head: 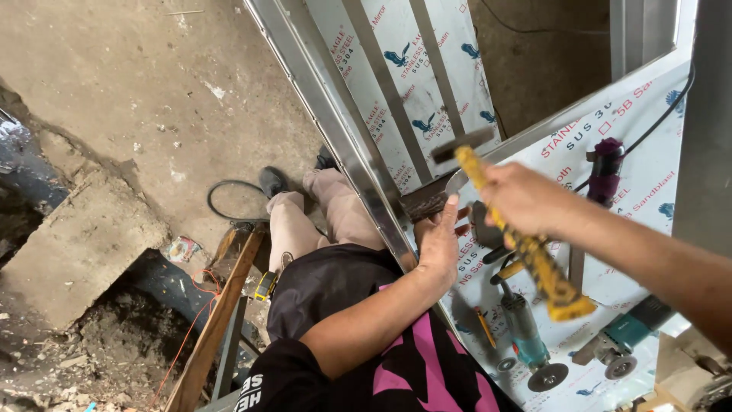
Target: The person is assembling or repairing a metal cabinet, using a hammer to fit metal pieces and joints together.
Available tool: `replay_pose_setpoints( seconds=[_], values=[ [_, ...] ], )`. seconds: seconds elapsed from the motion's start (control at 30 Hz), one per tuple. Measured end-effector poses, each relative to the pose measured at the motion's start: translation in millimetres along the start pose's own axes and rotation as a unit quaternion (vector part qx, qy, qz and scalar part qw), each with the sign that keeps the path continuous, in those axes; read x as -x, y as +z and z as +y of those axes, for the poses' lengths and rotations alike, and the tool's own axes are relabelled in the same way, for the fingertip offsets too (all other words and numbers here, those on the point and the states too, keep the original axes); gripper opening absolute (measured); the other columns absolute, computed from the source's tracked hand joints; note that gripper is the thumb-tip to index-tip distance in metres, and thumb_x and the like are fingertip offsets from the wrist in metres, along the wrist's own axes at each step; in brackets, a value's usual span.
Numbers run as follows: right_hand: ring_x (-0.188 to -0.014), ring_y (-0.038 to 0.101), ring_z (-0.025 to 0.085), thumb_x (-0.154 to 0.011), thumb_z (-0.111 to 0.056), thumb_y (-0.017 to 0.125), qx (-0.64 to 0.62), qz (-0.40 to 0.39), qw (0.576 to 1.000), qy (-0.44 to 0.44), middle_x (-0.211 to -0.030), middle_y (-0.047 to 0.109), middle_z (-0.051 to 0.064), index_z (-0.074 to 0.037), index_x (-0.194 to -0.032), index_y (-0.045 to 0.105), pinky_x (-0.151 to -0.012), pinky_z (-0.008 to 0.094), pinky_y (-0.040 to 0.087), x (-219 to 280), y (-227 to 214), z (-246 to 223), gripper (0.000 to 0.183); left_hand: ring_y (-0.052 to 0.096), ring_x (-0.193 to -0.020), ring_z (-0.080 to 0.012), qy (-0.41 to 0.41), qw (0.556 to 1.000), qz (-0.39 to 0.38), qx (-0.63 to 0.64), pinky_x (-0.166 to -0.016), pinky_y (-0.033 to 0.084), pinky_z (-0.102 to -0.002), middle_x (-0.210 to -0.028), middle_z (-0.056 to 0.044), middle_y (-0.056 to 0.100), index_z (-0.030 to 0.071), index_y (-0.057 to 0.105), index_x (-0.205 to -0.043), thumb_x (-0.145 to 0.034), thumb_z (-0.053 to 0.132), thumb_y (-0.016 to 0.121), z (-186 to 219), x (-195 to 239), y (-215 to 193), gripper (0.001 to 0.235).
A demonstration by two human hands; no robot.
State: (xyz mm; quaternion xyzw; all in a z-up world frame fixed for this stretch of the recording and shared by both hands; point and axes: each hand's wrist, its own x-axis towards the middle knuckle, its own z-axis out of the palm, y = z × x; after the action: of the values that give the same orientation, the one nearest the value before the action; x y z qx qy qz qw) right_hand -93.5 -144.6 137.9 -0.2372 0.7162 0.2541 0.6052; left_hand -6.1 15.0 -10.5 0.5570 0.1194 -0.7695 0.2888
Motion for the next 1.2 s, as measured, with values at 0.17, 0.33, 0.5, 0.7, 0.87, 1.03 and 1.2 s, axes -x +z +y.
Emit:
replay_pose_setpoints(
  seconds=[0.17,0.33,0.5,0.7,0.87,1.03,1.2],
  values=[
    [-0.041,0.055,0.022,-0.099,-0.03,0.05,-0.057,-0.072,0.995,-0.042,-0.072,0.062,0.01,-0.016,-0.137,0.059,-0.039,0.039,0.051,22.4,10.0,-14.0,0.041,0.061,-0.092,-0.0174,0.013,0.999,0.012,-0.03,-0.078,0.055,-0.031,-0.103,-0.004,0.063,-0.003,0.061,-0.113,-0.098,0.035,0.074,2.6,3.3,-0.5,0.043],
    [-0.042,0.062,0.021,-0.1,-0.025,0.05,0.012,-0.046,0.995,-0.082,-0.072,0.067,0.011,-0.011,-0.137,0.063,-0.042,0.036,0.053,5.4,25.9,4.9,0.042,0.066,-0.096,-0.017,0.019,1.0,-0.007,0.004,-0.08,0.056,-0.033,-0.11,-0.006,0.068,0.001,0.062,-0.118,-0.092,0.036,0.073,-30.3,-17.7,-13.0,0.045],
    [-0.044,0.056,0.021,-0.101,-0.028,0.052,-0.068,-0.005,0.997,-0.031,-0.071,0.062,0.01,-0.024,-0.147,0.054,-0.042,0.037,0.05,20.4,7.2,2.6,0.046,0.069,-0.097,-0.0179,-0.032,0.999,-0.021,0.032,-0.08,0.055,-0.034,-0.115,-0.006,0.07,0.004,0.063,-0.124,-0.091,0.048,0.07,25.6,11.9,11.0,0.055],
    [-0.043,0.053,0.021,-0.1,-0.023,0.054,-0.205,0.105,0.962,-0.149,-0.071,0.06,0.011,-0.022,-0.154,0.046,-0.041,0.036,0.045,49.2,-4.2,33.8,0.054,0.07,-0.091,-0.0165,-0.138,0.988,0.02,0.072,-0.075,0.05,-0.034,-0.113,0.002,0.071,0.02,0.063,-0.125,-0.091,0.07,0.053,67.4,14.5,26.6,0.061],
    [-0.047,0.055,0.018,-0.096,-0.018,0.054,-0.318,0.138,0.908,-0.236,-0.074,0.06,0.013,-0.014,-0.156,0.045,-0.042,0.034,0.049,64.1,4.5,87.6,0.06,0.073,-0.087,-0.0198,-0.157,0.986,0.022,0.058,-0.075,0.052,-0.036,-0.105,-0.002,0.073,0.015,0.063,-0.116,-0.095,0.061,0.053,49.8,-1.6,15.6,0.051],
    [-0.047,0.054,0.019,-0.099,-0.014,0.054,-0.442,0.187,0.831,-0.283,-0.074,0.059,0.014,-0.009,-0.159,0.046,-0.041,0.033,0.046,63.2,17.0,128.2,0.061,0.075,-0.077,-0.0215,-0.134,0.988,-0.031,-0.067,-0.069,0.055,-0.035,-0.088,-0.008,0.075,0.006,0.07,-0.104,-0.094,0.04,0.058,75.8,34.7,21.0,0.037],
    [-0.053,0.053,0.017,-0.104,-0.012,0.053,-0.445,0.278,0.778,-0.345,-0.079,0.057,0.012,0.008,-0.153,0.05,-0.046,0.029,0.044,60.1,21.2,143.4,0.054,0.075,-0.07,-0.0233,-0.057,0.968,-0.183,-0.164,-0.066,0.057,-0.033,-0.083,-0.012,0.076,0.001,0.07,-0.099,-0.094,0.033,0.061,139.5,75.8,36.8,0.034]
  ],
)
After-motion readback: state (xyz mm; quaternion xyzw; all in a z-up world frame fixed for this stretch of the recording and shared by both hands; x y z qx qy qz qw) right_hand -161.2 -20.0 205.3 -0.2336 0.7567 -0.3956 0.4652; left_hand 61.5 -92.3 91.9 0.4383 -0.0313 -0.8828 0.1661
